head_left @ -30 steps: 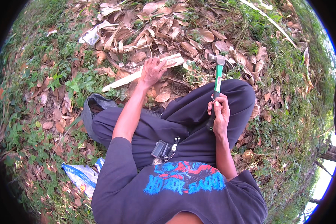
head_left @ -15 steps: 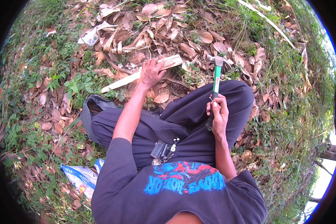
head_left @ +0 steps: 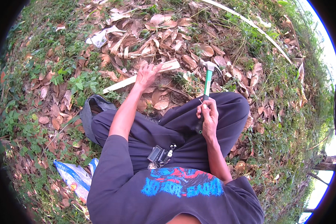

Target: The person sits on the ground and uses a hammer to repeatedly strike a piece of wood, splitting it into smaller sections. The person holds the wood with one hand and swings the hammer with the other to drive the split through the material.

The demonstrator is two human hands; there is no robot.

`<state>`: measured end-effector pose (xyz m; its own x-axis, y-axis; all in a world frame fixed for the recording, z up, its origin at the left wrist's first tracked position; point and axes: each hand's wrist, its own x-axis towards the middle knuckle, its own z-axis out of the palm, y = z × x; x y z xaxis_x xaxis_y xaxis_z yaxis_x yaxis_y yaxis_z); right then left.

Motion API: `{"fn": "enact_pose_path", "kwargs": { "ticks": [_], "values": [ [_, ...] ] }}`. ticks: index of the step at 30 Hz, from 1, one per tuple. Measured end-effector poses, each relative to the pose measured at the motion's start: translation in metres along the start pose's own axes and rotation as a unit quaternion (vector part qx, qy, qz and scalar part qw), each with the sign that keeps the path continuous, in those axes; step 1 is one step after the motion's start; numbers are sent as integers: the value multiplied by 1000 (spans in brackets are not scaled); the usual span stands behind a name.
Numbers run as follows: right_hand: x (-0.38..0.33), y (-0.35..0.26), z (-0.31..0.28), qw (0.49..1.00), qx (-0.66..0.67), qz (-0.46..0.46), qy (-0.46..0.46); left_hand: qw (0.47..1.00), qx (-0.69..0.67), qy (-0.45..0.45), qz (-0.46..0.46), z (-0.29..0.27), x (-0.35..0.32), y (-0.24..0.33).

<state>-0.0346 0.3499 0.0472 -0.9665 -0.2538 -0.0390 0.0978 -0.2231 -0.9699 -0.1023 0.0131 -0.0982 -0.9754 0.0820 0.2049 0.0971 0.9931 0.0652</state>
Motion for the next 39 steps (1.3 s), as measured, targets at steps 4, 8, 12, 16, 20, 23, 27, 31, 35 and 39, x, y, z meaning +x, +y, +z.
{"fn": "enact_pose_path", "kwargs": {
  "ticks": [4, 8, 12, 16, 20, 23, 27, 31, 35, 39],
  "values": [
    [39, 35, 33, 999, -17, 35, -18, 997, -34, -71, -22, -11, -12, -3],
    [88, 87, 66, 992, -123, 20, -12, 998, -17, -38, -36, -8, -26, 3],
    [120, 164, 53, 954, -292, -67, 2, 998, -50, -25, -30, -5, -13, 13],
    [111, 170, 66, 953, -303, -3, -12, 998, -42, -22, -45, -1, -25, 6],
    [108, 163, 64, 940, -338, -34, 12, 999, -27, 12, -35, -2, -23, 3],
    [109, 151, 66, 927, -365, -60, 64, 998, -29, 24, -43, 3, -25, 3],
    [118, 148, 61, 896, -424, -51, 124, 998, -38, 26, -49, 7, -23, 2],
    [125, 161, 54, 900, -408, -4, 150, 997, -54, 43, -43, 3, -16, 6],
    [122, 154, 58, 910, -384, 57, 144, 995, -56, 51, -72, 4, -19, 7],
    [115, 154, 57, 901, -403, -47, 154, 996, -55, 36, -67, 0, -16, 11]
  ]
}}
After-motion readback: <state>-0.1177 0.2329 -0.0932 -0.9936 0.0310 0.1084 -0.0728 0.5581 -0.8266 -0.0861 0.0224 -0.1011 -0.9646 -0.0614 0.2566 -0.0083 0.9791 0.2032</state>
